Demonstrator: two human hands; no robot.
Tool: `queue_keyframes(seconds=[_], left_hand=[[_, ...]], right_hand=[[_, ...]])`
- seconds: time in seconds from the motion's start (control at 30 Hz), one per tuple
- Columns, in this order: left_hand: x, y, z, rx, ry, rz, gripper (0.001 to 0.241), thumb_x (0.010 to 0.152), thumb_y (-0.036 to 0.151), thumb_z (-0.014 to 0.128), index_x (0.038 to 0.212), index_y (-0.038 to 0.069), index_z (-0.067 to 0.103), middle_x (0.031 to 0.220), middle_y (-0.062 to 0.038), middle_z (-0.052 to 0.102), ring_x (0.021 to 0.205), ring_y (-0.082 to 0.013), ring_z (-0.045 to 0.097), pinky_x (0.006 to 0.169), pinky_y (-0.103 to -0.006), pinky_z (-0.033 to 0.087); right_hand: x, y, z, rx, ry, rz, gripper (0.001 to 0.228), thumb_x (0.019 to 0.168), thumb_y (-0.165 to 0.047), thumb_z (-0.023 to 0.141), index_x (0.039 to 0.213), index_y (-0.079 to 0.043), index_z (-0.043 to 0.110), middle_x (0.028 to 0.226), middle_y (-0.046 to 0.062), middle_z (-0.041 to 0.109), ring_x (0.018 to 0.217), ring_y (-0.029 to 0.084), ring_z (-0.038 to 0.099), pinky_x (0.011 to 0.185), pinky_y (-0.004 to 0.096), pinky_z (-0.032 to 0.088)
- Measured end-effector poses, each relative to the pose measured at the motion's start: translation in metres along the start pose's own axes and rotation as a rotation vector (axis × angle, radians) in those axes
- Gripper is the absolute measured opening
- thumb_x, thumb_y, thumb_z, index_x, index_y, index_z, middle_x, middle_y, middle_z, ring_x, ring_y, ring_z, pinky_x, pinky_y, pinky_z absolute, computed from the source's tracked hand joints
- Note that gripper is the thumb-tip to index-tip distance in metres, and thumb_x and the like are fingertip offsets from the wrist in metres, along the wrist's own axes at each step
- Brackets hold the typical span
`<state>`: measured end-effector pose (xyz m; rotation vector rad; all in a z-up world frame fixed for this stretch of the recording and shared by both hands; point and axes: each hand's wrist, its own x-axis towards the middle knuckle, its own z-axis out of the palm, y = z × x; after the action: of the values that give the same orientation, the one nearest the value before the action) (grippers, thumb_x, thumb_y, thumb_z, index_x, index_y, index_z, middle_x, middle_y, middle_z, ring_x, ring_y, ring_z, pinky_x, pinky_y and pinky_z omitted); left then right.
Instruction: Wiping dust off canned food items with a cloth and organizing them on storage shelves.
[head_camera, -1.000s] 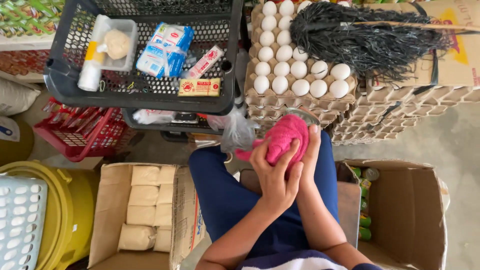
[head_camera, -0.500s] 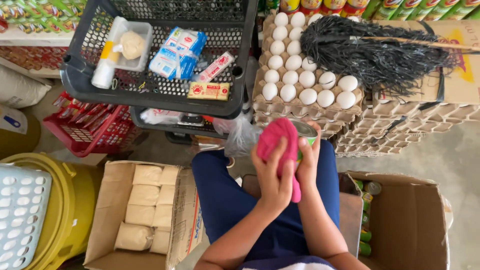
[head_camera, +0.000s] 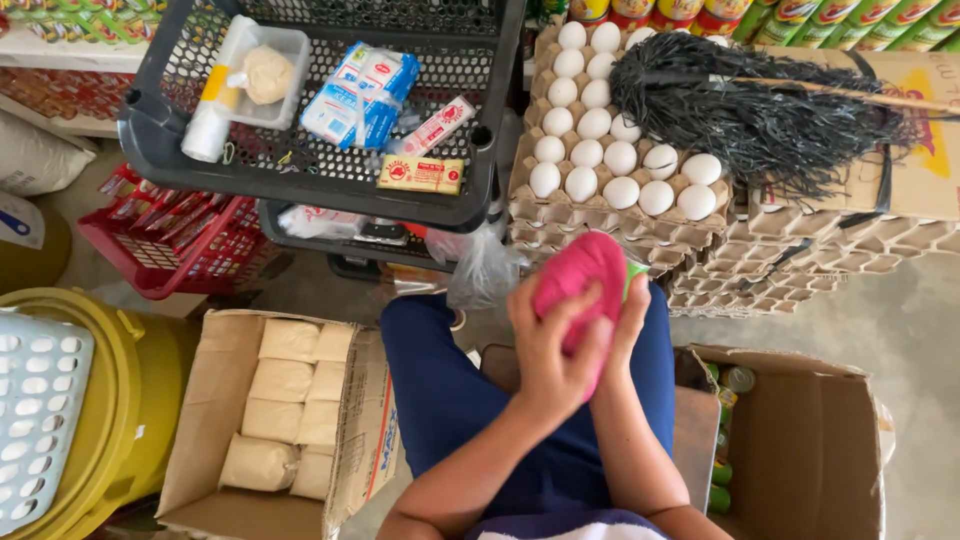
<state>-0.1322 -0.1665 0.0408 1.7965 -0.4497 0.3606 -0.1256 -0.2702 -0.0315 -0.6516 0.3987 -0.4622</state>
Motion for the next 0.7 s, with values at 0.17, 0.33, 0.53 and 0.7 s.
queue_keyframes(seconds=[0.17, 0.33, 0.53, 0.7], left_hand=[[0.015, 0.007, 0.001, 0.028, 0.107, 0.182, 0.044, 0.089, 0.043, 0.077, 0.108, 0.009, 0.057, 0.127, -0.021, 0.051, 0.122, -0.0368, 0.050, 0.109, -0.0461, 0.039], [0.034, -0.085, 0.011, -0.448, -0.199, -0.310, 0.022, 0.107, 0.027, 0.061, 0.115, 0.007, 0.057, 0.116, -0.019, 0.057, 0.118, -0.0284, 0.055, 0.107, -0.0376, 0.043], [0.004, 0.002, -0.007, -0.001, -0.007, 0.083, 0.030, 0.104, 0.023, 0.057, 0.133, 0.016, 0.056, 0.134, -0.018, 0.055, 0.130, -0.0338, 0.051, 0.117, -0.0416, 0.038], [0.002, 0.007, 0.000, 0.251, -0.012, 0.335, 0.038, 0.097, 0.027, 0.063, 0.133, 0.021, 0.055, 0.136, -0.018, 0.054, 0.131, -0.0397, 0.050, 0.119, -0.0475, 0.037]], right_hand=[[0.009, 0.014, -0.028, 0.002, 0.006, 0.120, 0.063, 0.095, -0.054, 0.059, 0.131, -0.003, 0.059, 0.123, 0.011, 0.068, 0.111, 0.025, 0.065, 0.103, 0.040, 0.054], [0.004, 0.007, -0.009, -0.018, -0.194, -0.093, 0.067, 0.095, -0.051, 0.064, 0.141, -0.003, 0.053, 0.128, 0.012, 0.062, 0.116, 0.025, 0.061, 0.102, 0.040, 0.050], [-0.017, -0.019, 0.030, 0.048, -0.109, -0.073, 0.061, 0.097, -0.052, 0.061, 0.138, -0.008, 0.053, 0.125, 0.011, 0.061, 0.112, 0.024, 0.061, 0.100, 0.040, 0.051], [-0.015, -0.019, 0.020, 0.067, -0.010, 0.075, 0.061, 0.103, -0.054, 0.053, 0.137, -0.003, 0.053, 0.124, 0.014, 0.062, 0.112, 0.027, 0.060, 0.102, 0.043, 0.049]])
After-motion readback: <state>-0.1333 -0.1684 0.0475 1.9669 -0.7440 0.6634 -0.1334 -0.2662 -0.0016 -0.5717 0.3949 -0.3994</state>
